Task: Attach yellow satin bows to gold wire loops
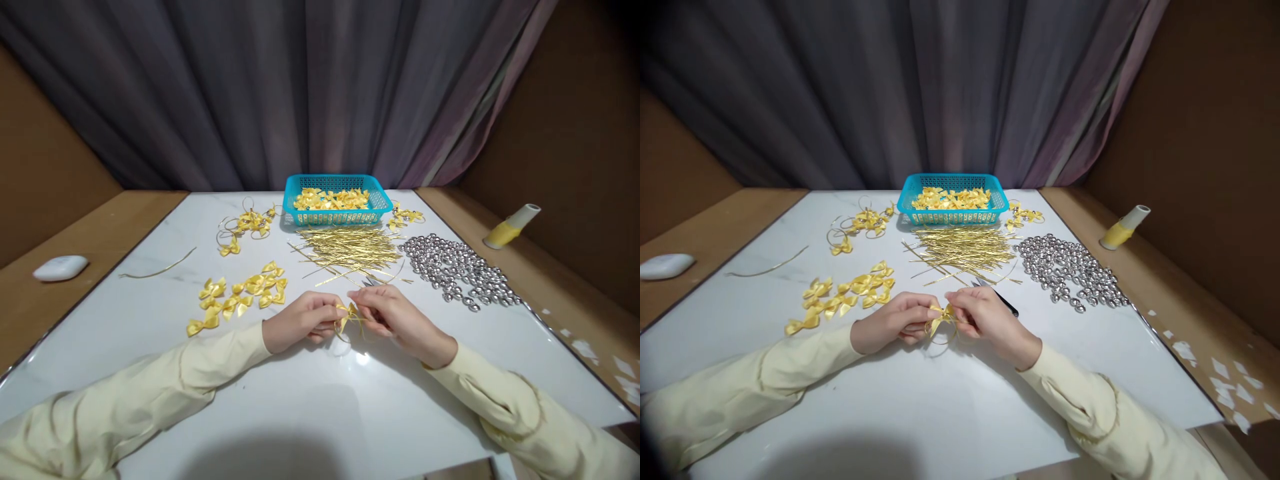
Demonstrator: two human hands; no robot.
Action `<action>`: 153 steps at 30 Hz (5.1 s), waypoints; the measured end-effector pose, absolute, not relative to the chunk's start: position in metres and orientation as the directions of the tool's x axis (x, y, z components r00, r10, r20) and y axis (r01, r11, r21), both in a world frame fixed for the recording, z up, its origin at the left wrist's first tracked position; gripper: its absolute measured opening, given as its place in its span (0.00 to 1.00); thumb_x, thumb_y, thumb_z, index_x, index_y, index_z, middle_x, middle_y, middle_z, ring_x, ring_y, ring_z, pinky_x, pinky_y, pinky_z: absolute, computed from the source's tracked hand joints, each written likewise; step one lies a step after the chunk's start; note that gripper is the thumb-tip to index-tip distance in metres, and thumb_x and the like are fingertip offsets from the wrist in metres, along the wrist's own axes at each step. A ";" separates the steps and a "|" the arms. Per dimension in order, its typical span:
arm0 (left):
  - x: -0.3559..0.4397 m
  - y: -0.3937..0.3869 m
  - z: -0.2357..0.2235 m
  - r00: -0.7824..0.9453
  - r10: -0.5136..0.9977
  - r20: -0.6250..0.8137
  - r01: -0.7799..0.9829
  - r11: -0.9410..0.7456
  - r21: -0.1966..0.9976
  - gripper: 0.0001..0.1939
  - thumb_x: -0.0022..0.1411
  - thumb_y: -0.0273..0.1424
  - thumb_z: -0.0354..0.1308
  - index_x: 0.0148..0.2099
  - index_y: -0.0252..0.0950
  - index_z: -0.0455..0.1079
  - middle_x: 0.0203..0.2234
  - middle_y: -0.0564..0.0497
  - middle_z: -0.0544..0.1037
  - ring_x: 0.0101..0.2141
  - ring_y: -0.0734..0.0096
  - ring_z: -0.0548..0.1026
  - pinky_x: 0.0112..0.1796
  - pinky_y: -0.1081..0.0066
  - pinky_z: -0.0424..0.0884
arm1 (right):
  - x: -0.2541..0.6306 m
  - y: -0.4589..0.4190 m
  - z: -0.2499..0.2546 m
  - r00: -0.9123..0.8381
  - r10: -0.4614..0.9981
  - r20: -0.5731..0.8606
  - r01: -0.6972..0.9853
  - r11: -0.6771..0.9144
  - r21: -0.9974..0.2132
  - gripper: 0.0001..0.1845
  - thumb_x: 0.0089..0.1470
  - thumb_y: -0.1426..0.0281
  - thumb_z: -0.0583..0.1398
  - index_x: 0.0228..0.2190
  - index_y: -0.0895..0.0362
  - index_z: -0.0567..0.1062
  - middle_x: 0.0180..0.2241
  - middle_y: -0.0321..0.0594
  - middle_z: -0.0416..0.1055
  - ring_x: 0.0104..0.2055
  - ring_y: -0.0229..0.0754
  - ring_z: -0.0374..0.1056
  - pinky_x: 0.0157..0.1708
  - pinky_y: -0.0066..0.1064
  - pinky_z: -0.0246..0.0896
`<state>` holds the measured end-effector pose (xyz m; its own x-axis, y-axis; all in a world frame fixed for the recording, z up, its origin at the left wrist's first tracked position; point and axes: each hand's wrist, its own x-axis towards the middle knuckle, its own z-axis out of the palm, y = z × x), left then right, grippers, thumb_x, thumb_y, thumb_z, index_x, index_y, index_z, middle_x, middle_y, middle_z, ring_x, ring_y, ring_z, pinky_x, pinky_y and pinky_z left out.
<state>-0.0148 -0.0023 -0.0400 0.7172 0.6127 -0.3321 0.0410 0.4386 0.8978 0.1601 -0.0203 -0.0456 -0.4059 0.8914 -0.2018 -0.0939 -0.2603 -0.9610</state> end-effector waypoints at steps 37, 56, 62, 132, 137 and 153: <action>-0.015 -0.007 -0.056 0.789 0.548 -0.277 0.157 0.256 0.954 0.14 0.58 0.37 0.53 0.27 0.33 0.60 0.11 0.62 0.57 0.13 0.84 0.53 0.17 0.77 0.51 | 0.173 -0.013 -0.036 -0.412 0.892 -0.185 -0.013 -0.209 -0.978 0.20 0.55 0.59 0.52 0.17 0.57 0.61 0.09 0.29 0.60 0.09 0.30 0.53 0.12 0.22 0.46; -0.014 -0.008 -0.057 0.824 0.463 -0.327 0.250 0.220 0.943 0.13 0.56 0.36 0.54 0.26 0.31 0.62 0.11 0.60 0.58 0.14 0.83 0.53 0.17 0.77 0.47 | 0.190 -0.007 -0.022 -0.079 0.991 0.109 -0.112 0.100 -0.989 0.20 0.54 0.60 0.55 0.16 0.58 0.63 0.17 0.33 0.61 0.18 0.33 0.60 0.20 0.26 0.58; -0.015 -0.007 -0.057 0.818 0.456 -0.351 0.300 0.184 0.936 0.14 0.56 0.37 0.54 0.26 0.31 0.63 0.13 0.59 0.60 0.15 0.82 0.53 0.17 0.78 0.48 | 0.199 -0.003 -0.016 0.025 0.990 0.142 -0.143 0.144 -0.979 0.18 0.53 0.62 0.56 0.17 0.57 0.62 0.17 0.32 0.59 0.17 0.32 0.59 0.19 0.26 0.58; -0.014 -0.012 -0.033 0.607 0.773 0.185 0.500 -0.552 0.667 0.14 0.61 0.29 0.47 0.26 0.33 0.69 0.18 0.55 0.68 0.21 0.78 0.62 0.25 0.77 0.57 | 0.160 -0.050 -0.049 -0.342 0.915 0.213 0.587 0.385 -0.712 0.14 0.55 0.69 0.50 0.21 0.58 0.66 0.15 0.33 0.61 0.16 0.32 0.55 0.18 0.24 0.47; -0.013 -0.013 -0.031 0.655 0.731 0.191 0.450 -0.580 0.679 0.15 0.61 0.28 0.46 0.25 0.33 0.69 0.21 0.53 0.70 0.23 0.78 0.64 0.26 0.77 0.59 | 0.159 -0.049 -0.049 -0.339 0.923 0.180 0.582 0.356 -0.731 0.14 0.56 0.69 0.49 0.20 0.57 0.62 0.15 0.31 0.58 0.17 0.32 0.52 0.20 0.24 0.47; -0.012 -0.012 -0.030 0.482 0.874 0.063 0.431 -0.299 0.851 0.08 0.56 0.32 0.53 0.30 0.33 0.69 0.24 0.52 0.72 0.25 0.75 0.69 0.25 0.76 0.63 | 0.157 -0.047 -0.045 -0.326 0.933 0.155 0.554 0.322 -0.768 0.15 0.57 0.69 0.48 0.20 0.58 0.64 0.16 0.33 0.62 0.18 0.32 0.55 0.21 0.24 0.48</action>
<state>-0.0118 -0.0118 -0.0299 0.4818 0.8740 0.0625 0.4313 -0.2987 0.8514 0.1574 -0.0473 -0.0447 -0.3259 0.9326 0.1553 0.5544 0.3216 -0.7676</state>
